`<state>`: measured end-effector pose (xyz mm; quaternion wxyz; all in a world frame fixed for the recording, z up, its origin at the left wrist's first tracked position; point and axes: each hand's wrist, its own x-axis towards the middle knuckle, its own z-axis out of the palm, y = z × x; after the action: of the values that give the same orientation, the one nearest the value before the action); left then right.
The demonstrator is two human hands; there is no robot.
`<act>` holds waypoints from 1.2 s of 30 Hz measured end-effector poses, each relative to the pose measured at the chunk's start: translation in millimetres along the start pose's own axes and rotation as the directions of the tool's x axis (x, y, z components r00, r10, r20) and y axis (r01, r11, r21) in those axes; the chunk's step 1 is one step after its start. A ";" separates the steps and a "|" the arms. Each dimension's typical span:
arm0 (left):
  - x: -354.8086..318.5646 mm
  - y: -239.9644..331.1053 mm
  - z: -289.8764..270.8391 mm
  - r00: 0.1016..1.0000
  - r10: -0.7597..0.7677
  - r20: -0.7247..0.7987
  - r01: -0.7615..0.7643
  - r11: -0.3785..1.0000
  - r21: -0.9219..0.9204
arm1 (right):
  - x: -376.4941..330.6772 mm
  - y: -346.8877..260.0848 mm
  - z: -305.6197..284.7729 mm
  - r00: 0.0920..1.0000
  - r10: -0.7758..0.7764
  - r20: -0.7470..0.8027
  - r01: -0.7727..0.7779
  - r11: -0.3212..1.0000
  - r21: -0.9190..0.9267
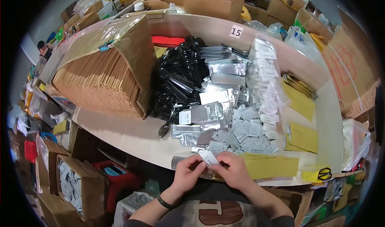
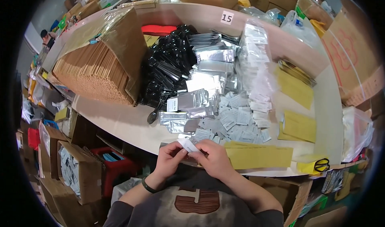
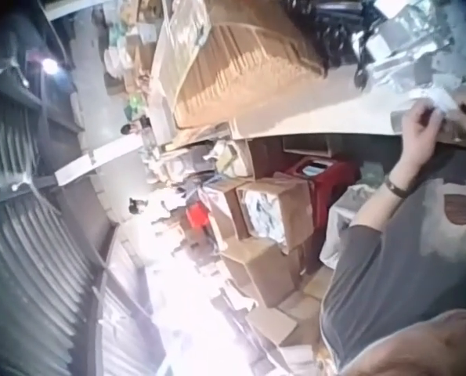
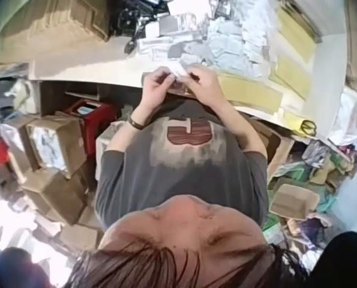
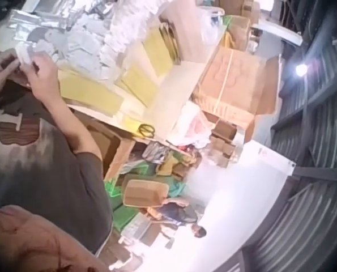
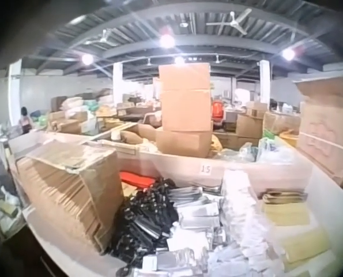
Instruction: Packing small product pouches into yellow envelopes at a factory workstation.
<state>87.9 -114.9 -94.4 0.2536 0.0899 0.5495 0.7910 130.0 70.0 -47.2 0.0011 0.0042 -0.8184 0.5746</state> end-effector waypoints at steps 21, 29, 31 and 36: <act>132.7 19.7 -72.3 0.911 0.388 0.143 -0.176 0.051 0.983 | 123.3 38.9 -16.9 0.789 -0.547 0.280 0.512 0.333 -0.792; 205.9 20.9 30.7 0.807 0.466 0.362 -0.540 0.337 0.771 | 99.3 42.9 -19.6 0.891 -0.348 0.291 0.407 0.330 -0.852; 180.2 52.2 27.5 0.865 0.363 0.346 -0.458 0.294 0.839 | 84.2 41.2 -33.8 0.936 -0.252 0.248 0.326 0.349 -0.879; 117.9 49.6 -81.0 0.904 0.417 -0.090 0.052 0.103 0.993 | 57.7 31.0 -62.8 0.944 -0.213 -0.252 0.047 0.843 -0.536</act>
<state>-62.1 -135.9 -95.9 -0.0745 0.1602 0.9501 0.2572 71.8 139.3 -54.7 0.1665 -0.0277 -0.9313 0.3228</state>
